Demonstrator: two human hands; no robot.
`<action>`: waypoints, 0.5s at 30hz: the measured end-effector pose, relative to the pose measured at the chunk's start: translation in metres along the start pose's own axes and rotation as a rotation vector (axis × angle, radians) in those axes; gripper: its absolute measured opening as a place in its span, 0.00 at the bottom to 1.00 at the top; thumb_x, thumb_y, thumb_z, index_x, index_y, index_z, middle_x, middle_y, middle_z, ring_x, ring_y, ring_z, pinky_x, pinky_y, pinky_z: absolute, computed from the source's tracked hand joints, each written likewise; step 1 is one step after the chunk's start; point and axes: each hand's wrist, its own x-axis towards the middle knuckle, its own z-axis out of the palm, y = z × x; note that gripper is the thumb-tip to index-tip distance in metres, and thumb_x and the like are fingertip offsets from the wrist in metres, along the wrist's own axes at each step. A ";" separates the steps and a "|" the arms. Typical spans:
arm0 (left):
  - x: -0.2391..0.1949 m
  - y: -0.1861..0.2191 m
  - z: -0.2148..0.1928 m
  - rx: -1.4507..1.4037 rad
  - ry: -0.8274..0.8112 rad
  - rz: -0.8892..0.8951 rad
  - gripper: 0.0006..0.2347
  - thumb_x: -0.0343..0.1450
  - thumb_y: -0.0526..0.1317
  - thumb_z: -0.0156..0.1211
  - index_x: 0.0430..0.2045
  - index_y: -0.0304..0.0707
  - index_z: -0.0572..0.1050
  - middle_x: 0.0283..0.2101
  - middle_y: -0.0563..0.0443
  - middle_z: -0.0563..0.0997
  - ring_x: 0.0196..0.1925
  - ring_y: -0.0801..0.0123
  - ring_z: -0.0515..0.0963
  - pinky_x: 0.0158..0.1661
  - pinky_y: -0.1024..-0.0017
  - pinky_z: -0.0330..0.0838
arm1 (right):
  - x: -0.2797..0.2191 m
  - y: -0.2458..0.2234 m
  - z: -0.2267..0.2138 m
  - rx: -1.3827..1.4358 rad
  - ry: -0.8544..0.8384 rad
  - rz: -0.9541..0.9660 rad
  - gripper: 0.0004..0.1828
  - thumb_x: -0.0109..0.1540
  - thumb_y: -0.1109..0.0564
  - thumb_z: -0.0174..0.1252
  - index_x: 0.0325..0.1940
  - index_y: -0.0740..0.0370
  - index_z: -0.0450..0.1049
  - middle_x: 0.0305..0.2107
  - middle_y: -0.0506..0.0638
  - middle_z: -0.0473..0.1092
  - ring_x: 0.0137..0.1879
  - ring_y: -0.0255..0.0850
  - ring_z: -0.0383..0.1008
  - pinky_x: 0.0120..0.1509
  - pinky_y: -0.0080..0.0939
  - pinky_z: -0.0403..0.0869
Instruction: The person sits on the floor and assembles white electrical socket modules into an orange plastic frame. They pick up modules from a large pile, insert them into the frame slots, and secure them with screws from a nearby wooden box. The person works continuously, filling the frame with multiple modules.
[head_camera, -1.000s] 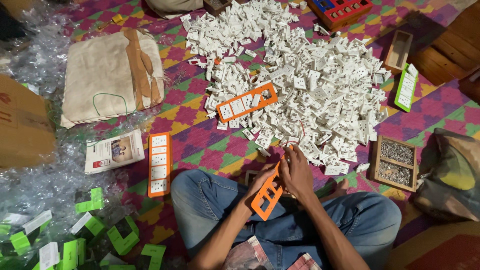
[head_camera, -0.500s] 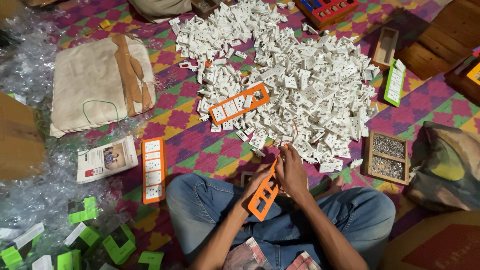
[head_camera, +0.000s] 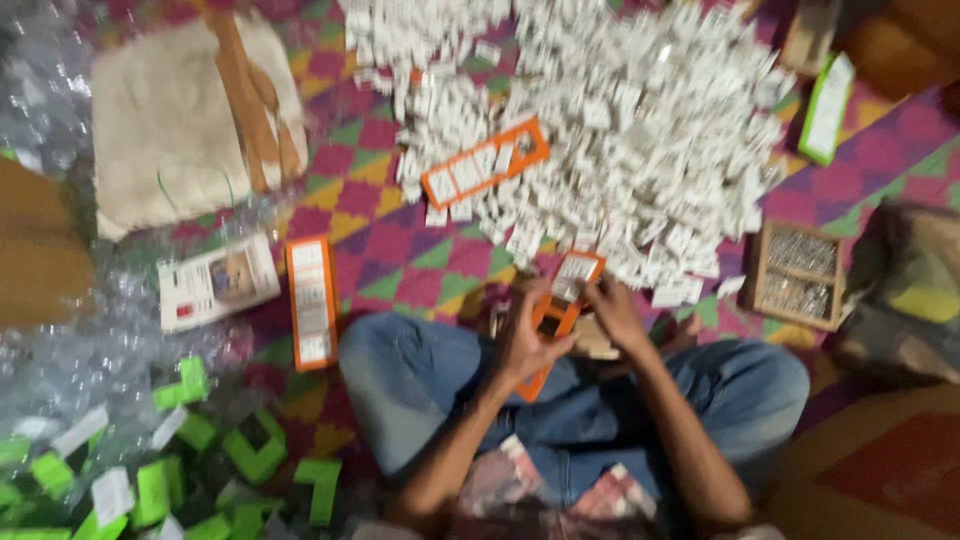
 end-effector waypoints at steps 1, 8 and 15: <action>0.003 0.000 -0.003 0.165 0.027 0.091 0.37 0.57 0.45 0.82 0.58 0.35 0.65 0.61 0.39 0.71 0.63 0.52 0.73 0.58 0.58 0.72 | 0.001 0.006 -0.002 0.027 -0.027 0.014 0.25 0.69 0.47 0.53 0.63 0.66 0.71 0.43 0.56 0.79 0.45 0.43 0.79 0.50 0.46 0.77; 0.006 -0.021 0.001 -0.365 0.035 -0.276 0.38 0.64 0.44 0.76 0.66 0.37 0.57 0.68 0.43 0.66 0.60 0.62 0.77 0.52 0.66 0.78 | -0.004 -0.013 -0.023 0.643 0.075 0.218 0.19 0.72 0.52 0.52 0.62 0.66 0.70 0.44 0.51 0.76 0.45 0.40 0.79 0.50 0.44 0.79; 0.011 -0.037 -0.014 -0.483 0.089 -0.557 0.12 0.75 0.40 0.66 0.47 0.32 0.78 0.43 0.54 0.80 0.44 0.77 0.78 0.46 0.77 0.74 | -0.012 -0.064 -0.030 0.953 0.041 0.124 0.18 0.77 0.53 0.44 0.66 0.68 0.65 0.51 0.52 0.73 0.54 0.43 0.79 0.61 0.49 0.81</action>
